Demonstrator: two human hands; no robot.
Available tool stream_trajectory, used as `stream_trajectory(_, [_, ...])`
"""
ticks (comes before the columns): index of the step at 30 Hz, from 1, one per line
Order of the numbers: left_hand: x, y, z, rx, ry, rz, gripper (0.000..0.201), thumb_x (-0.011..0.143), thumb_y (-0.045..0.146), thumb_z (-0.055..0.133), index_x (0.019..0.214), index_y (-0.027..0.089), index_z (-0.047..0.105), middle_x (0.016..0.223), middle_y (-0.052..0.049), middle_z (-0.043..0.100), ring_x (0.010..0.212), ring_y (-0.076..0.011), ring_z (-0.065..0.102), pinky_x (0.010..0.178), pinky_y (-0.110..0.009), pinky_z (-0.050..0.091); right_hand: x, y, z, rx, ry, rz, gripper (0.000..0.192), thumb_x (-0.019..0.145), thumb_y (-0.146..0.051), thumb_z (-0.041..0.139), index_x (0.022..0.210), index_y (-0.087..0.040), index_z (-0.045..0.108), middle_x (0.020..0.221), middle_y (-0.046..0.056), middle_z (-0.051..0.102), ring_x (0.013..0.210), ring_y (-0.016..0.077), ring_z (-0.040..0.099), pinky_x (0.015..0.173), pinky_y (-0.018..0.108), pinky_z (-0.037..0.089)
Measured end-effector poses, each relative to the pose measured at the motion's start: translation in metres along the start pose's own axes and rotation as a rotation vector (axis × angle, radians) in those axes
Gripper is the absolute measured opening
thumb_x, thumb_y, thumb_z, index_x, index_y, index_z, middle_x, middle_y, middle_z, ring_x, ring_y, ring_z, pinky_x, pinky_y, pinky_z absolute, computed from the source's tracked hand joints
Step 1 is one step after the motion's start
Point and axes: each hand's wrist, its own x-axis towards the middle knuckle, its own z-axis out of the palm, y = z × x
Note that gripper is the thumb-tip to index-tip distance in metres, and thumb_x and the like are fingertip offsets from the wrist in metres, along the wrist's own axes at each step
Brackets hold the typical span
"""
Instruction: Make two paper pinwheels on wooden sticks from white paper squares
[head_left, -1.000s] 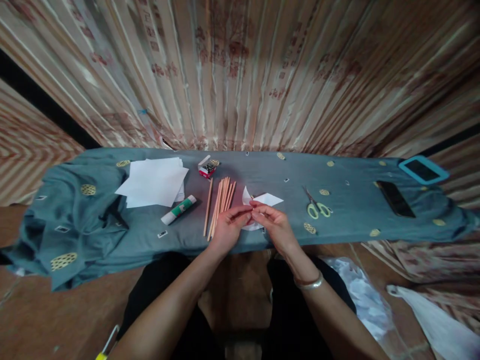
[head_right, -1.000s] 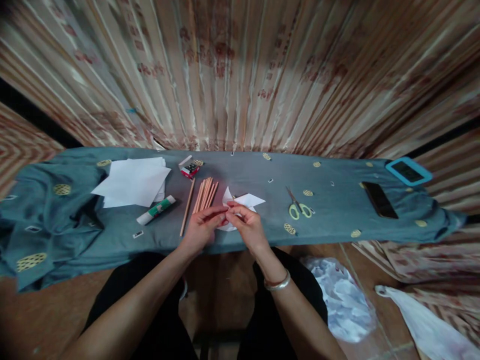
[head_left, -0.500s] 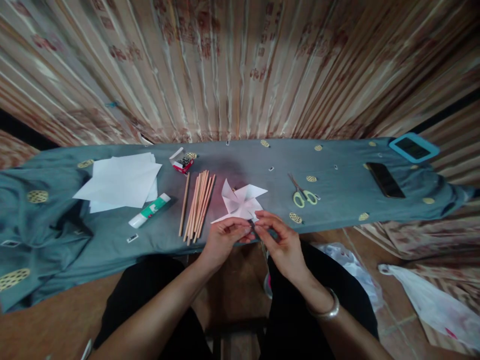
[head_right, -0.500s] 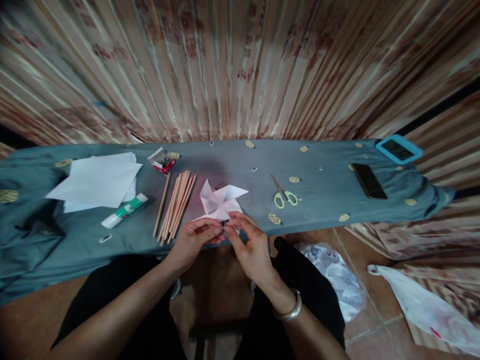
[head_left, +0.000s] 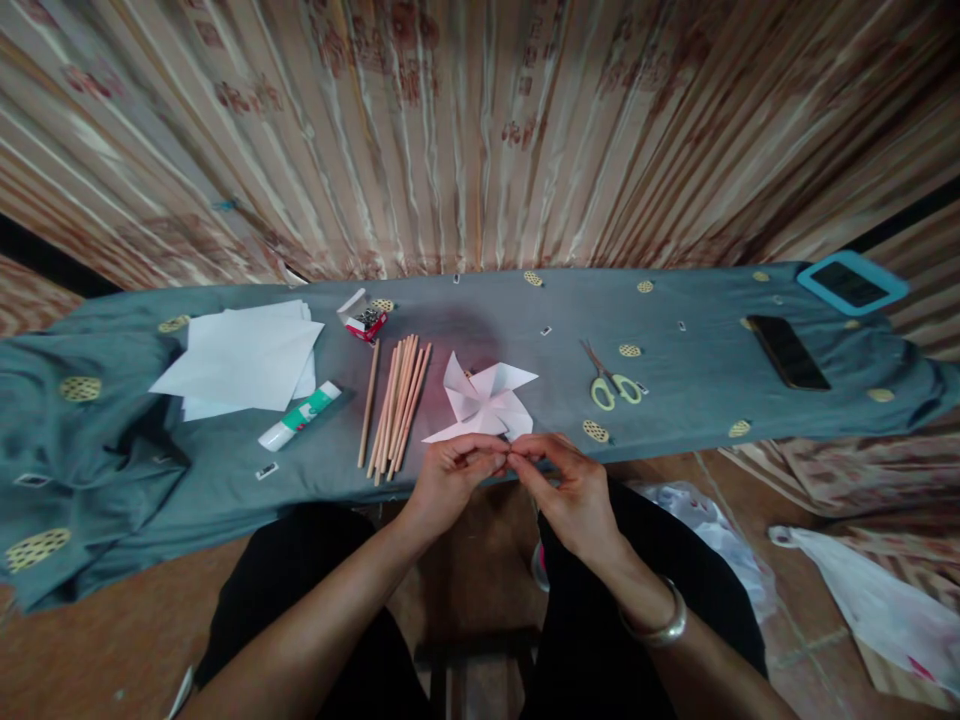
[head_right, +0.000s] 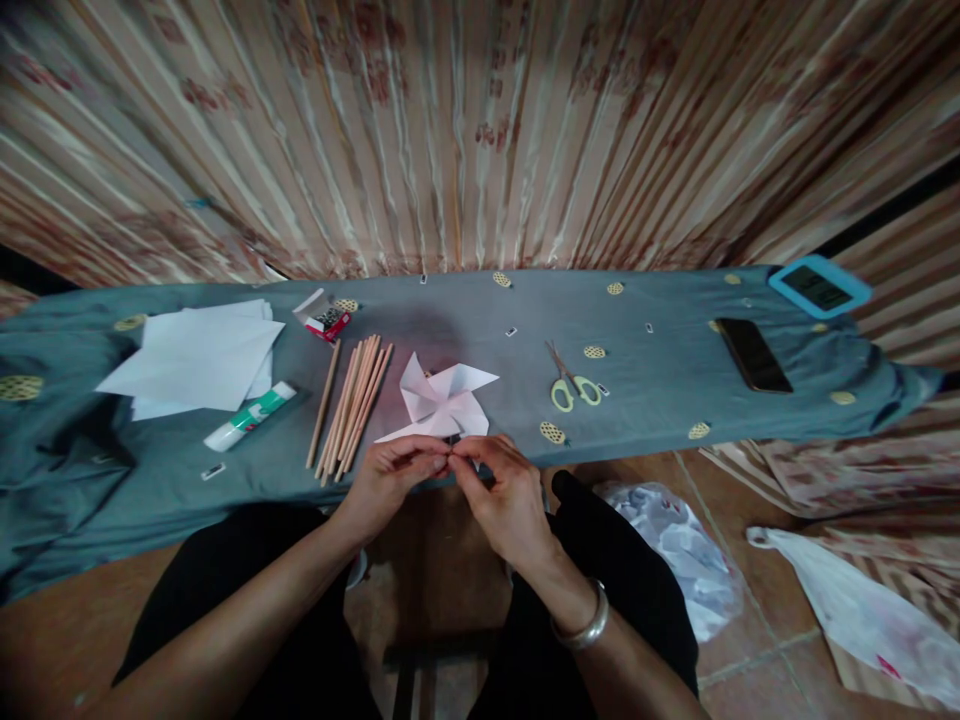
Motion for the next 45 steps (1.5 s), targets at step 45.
stream_trajectory(45, [0.051,0.013,-0.036,0.252,0.199,0.192,0.087,0.056,0.01,0.076,0.137,0.017,0.046,0.102,-0.007,0.07,0.081,-0.0166,0.067,0.076,-0.027,0.053,0.055,0.044,0.005,0.549,0.002,0.44,0.019,0.058,-0.038,0.082,0.065,-0.023,0.073,0.098,0.003,0.074,0.096,0.0215,0.065,0.093,0.038,0.046])
